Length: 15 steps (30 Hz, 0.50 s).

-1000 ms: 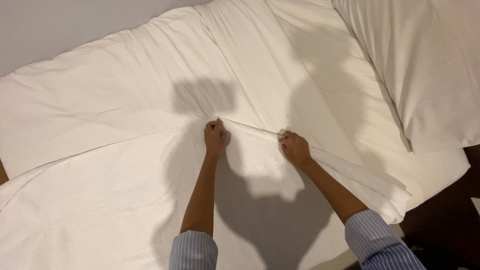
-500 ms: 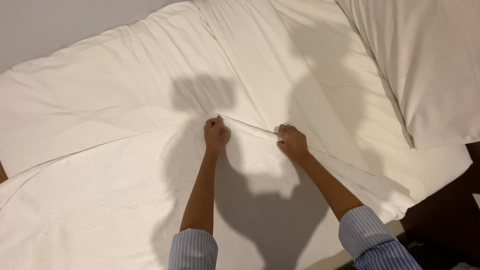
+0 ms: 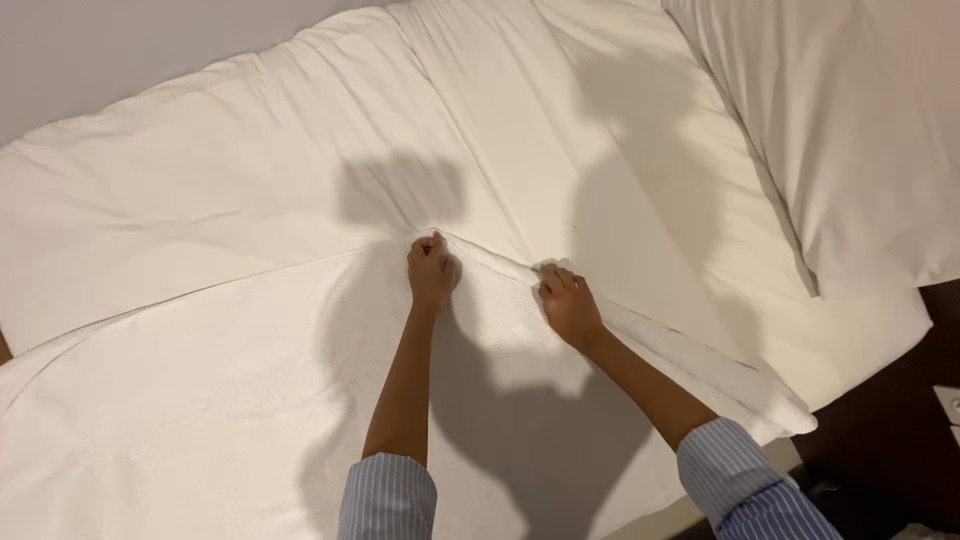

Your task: The person folds a white towel by hand on a bed.

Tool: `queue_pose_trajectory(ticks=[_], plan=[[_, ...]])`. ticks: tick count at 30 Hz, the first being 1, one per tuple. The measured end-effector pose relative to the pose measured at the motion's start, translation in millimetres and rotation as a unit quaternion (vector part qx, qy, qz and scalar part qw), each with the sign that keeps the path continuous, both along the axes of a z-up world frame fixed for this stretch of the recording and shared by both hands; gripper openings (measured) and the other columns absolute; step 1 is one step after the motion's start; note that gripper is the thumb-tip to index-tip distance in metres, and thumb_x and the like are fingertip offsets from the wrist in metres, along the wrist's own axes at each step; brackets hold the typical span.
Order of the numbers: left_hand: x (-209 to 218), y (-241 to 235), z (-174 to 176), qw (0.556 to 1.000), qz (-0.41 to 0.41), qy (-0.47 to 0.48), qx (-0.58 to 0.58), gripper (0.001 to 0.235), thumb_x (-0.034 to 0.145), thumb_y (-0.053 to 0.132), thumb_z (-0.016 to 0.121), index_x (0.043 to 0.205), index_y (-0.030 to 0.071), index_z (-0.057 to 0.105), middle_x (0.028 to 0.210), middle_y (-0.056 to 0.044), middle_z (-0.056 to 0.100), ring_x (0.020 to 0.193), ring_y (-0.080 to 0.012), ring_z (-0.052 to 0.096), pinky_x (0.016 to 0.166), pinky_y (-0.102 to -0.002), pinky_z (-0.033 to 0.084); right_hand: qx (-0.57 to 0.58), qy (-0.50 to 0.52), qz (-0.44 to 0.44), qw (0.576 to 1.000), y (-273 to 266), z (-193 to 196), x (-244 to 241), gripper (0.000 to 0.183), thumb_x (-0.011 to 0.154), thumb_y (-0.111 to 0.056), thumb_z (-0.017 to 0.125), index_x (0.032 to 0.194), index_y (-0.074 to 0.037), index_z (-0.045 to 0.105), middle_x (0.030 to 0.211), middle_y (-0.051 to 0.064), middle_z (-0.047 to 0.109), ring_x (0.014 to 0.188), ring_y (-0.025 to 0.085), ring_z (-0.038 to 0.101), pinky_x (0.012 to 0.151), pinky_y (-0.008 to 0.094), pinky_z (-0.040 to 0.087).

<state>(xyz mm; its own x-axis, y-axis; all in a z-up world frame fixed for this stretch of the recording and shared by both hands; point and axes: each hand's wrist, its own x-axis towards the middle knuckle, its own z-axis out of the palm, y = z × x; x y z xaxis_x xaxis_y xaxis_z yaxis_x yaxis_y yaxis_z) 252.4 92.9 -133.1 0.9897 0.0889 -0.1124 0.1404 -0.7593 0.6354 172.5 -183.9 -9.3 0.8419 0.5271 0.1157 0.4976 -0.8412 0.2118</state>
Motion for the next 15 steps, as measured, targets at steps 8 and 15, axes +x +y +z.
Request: queue_pose_trajectory(ticks=[8, 15], plan=[[-0.1, 4.8, -3.3, 0.999, -0.002, -0.007, -0.035, 0.064, 0.092, 0.033, 0.06, 0.154, 0.024, 0.051, 0.138, -0.009, 0.047, 0.133, -0.0359, 0.05, 0.114, -0.05, 0.043, 0.311, 0.287, -0.278, 0.862, -24.9, -62.9, 65.5, 0.019, 0.061, -0.026, 0.081, 0.076, -0.023, 0.07, 0.08, -0.003, 0.074, 0.083, 0.028, 0.076, 0.077, 0.043, 0.06], [-3.1, 4.2, 3.1, 0.999, -0.006, -0.007, -0.043, 0.063, 0.092, 0.032, 0.061, 0.153, 0.024, 0.051, 0.137, -0.012, 0.048, 0.133, -0.0383, 0.05, 0.113, -0.051, 0.042, 0.22, 0.235, -0.193, 0.927, -2.3, -51.5, 38.9, 0.019, 0.074, -0.016, 0.074, 0.093, -0.013, 0.068, 0.095, 0.008, 0.072, 0.092, 0.033, 0.075, 0.079, 0.046, 0.062]])
